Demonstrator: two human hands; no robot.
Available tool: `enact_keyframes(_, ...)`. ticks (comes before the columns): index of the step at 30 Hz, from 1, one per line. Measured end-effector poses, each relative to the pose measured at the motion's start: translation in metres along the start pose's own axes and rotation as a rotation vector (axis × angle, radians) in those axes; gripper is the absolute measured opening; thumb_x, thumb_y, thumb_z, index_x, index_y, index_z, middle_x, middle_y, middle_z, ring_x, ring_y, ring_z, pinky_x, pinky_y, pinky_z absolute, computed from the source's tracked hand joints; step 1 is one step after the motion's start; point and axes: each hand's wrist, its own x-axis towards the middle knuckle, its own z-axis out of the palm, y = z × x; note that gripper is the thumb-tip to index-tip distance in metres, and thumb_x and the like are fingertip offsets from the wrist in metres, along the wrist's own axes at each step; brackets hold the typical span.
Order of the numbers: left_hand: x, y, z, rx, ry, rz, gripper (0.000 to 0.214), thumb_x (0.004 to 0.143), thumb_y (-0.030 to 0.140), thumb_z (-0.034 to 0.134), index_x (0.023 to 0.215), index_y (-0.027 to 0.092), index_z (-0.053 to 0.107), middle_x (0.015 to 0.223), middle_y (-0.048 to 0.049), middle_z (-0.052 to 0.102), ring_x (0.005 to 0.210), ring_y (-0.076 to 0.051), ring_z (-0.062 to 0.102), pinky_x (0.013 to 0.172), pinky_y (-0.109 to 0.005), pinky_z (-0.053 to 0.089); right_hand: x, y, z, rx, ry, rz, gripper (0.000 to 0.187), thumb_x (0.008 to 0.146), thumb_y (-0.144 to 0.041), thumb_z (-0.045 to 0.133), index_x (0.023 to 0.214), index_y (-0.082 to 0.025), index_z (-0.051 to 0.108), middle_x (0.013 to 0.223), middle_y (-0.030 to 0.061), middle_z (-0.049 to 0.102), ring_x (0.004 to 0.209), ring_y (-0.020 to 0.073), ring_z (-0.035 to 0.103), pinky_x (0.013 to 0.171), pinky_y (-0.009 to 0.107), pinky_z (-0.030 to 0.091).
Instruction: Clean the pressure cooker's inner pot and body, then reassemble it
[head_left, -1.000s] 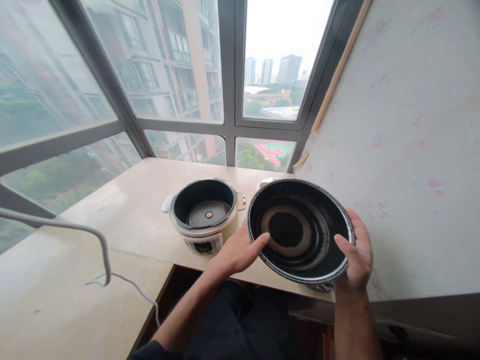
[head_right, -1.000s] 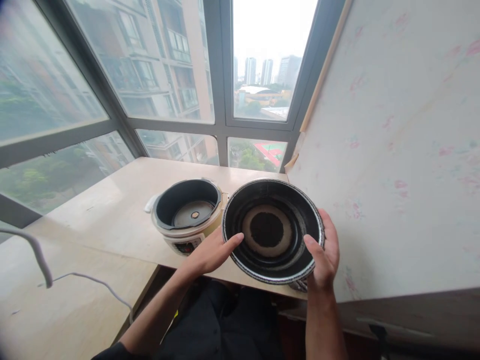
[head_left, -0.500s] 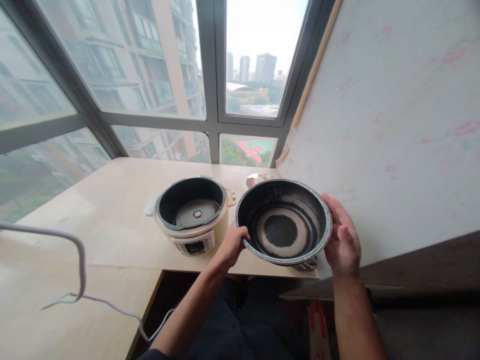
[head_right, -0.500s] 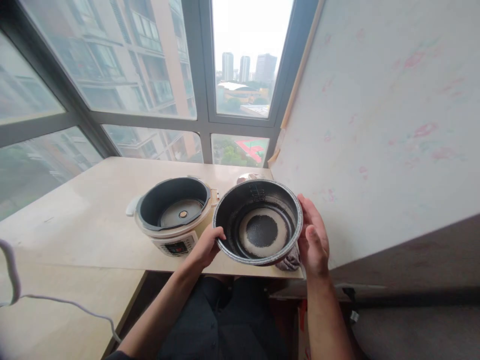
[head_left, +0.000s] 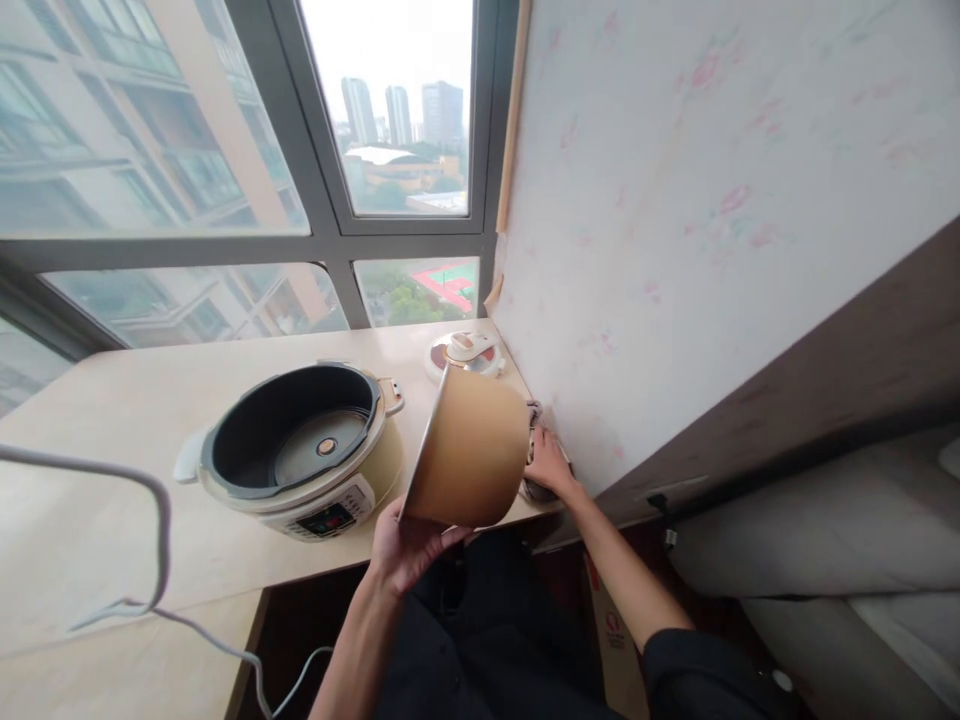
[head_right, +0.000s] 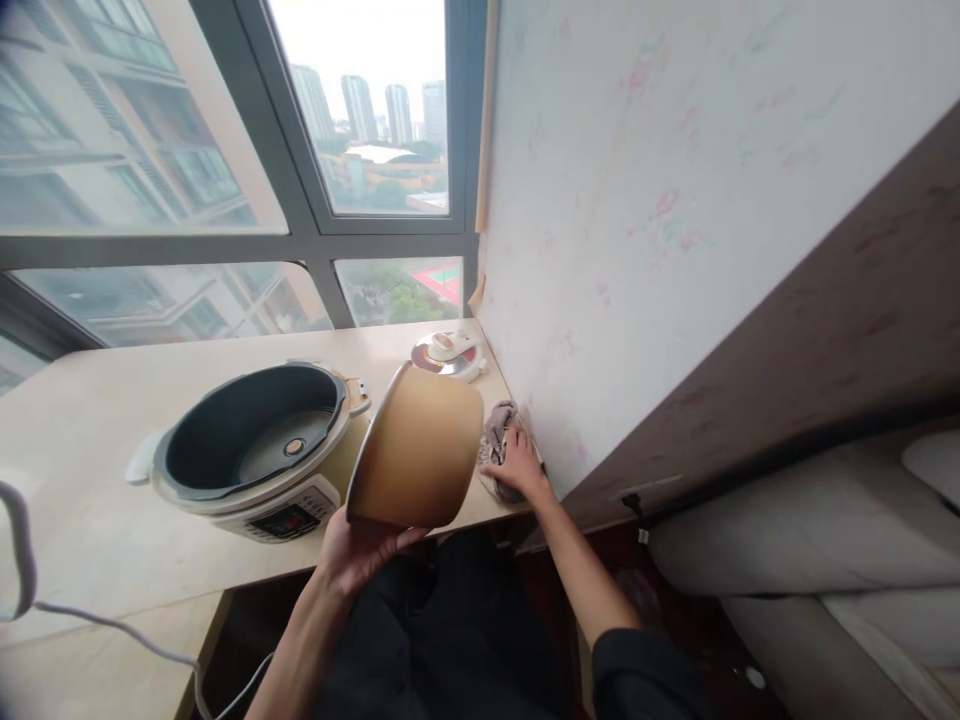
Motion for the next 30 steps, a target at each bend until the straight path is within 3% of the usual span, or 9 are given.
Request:
enact_keyframes(3,0.003,-0.003,-0.005,-0.025,-0.04,-0.004,0.05,0.088,0.033,0.058,0.137,0.023,0.056,0.123,-0.0164,0.071,0.109,-0.037,0.07,0.085,-0.057,0.062,-0.001,-0.002,0.011,-0.034,-0.03,0.069,0.093,0.071,-0.031,0.078,0.152,-0.006,0.04,0.147,0.0278,0.052,0.135,0.0381,0.05,0.113,0.045,0.037)
enact_keyframes(5,0.005,-0.006,-0.007,-0.039,-0.064,-0.015,0.056,0.09,0.042,0.058,0.144,0.029,0.05,0.134,-0.0167,0.066,0.116,-0.04,0.067,0.087,-0.06,0.061,0.001,0.0,0.01,0.131,0.011,0.101,0.079,0.069,-0.025,0.074,0.143,-0.011,0.051,0.135,0.0216,0.063,0.124,0.0347,0.059,0.107,0.042,0.042)
enact_keyframes(8,0.01,-0.011,-0.015,-0.054,-0.085,-0.016,0.066,0.09,0.05,0.06,0.152,0.033,0.041,0.144,-0.0167,0.06,0.125,-0.042,0.062,0.091,-0.062,0.058,-0.003,0.004,-0.002,0.433,0.048,0.142,0.059,0.066,-0.03,0.07,0.123,-0.016,0.064,0.111,0.0102,0.075,0.104,0.0295,0.067,0.096,0.039,0.05)
enact_keyframes(11,0.018,-0.014,-0.03,-0.079,-0.138,-0.035,0.068,0.093,0.051,0.058,0.155,0.033,0.038,0.145,-0.0171,0.06,0.127,-0.041,0.061,0.095,-0.064,0.056,-0.024,-0.004,-0.026,0.618,0.116,0.141,0.05,0.069,-0.039,0.066,0.113,-0.015,0.065,0.105,0.0081,0.076,0.096,0.0264,0.069,0.089,0.036,0.054)
enact_keyframes(15,0.032,-0.016,-0.046,-0.122,-0.437,-0.069,0.055,0.1,0.041,0.048,0.154,0.03,0.044,0.141,-0.0158,0.064,0.128,-0.04,0.061,0.102,-0.067,0.05,-0.083,-0.046,-0.059,1.076,0.322,0.172,0.051,0.071,-0.042,0.078,0.115,-0.018,0.067,0.105,0.0069,0.077,0.096,0.0277,0.071,0.084,0.038,0.057)
enact_keyframes(20,0.042,-0.024,-0.04,-0.144,-0.666,-0.088,0.052,0.105,0.034,0.034,0.155,0.023,0.043,0.143,-0.018,0.063,0.131,-0.037,0.06,0.111,-0.062,0.044,-0.141,-0.113,-0.059,1.059,0.56,-0.005,0.066,0.066,-0.034,0.085,0.126,-0.021,0.062,0.12,0.0111,0.073,0.108,0.0305,0.07,0.095,0.045,0.056)
enact_keyframes(24,0.04,-0.03,-0.034,-0.183,-0.7,-0.159,0.056,0.106,0.04,0.031,0.16,0.025,0.035,0.145,-0.0195,0.061,0.131,-0.038,0.06,0.112,-0.066,0.039,-0.115,-0.133,-0.062,1.137,0.56,-0.009,0.059,0.072,-0.036,0.078,0.126,-0.02,0.061,0.116,0.0104,0.073,0.106,0.0275,0.069,0.093,0.041,0.056)
enact_keyframes(26,0.037,-0.029,-0.034,-0.197,-0.696,-0.164,0.057,0.106,0.042,0.03,0.162,0.03,0.03,0.148,-0.0183,0.058,0.134,-0.039,0.057,0.112,-0.071,0.035,-0.081,-0.129,-0.073,1.197,0.432,-0.02,0.048,0.076,-0.035,0.074,0.121,-0.021,0.064,0.112,0.0069,0.074,0.1,0.0245,0.069,0.09,0.038,0.055)
enact_keyframes(30,0.031,-0.026,-0.031,-0.229,-0.634,-0.127,0.06,0.104,0.042,0.035,0.163,0.033,0.026,0.153,-0.0181,0.053,0.135,-0.043,0.055,0.11,-0.074,0.036,-0.013,-0.11,-0.084,1.244,0.397,-0.045,0.043,0.073,-0.034,0.073,0.114,-0.022,0.065,0.108,0.0035,0.073,0.099,0.0231,0.066,0.093,0.037,0.051)
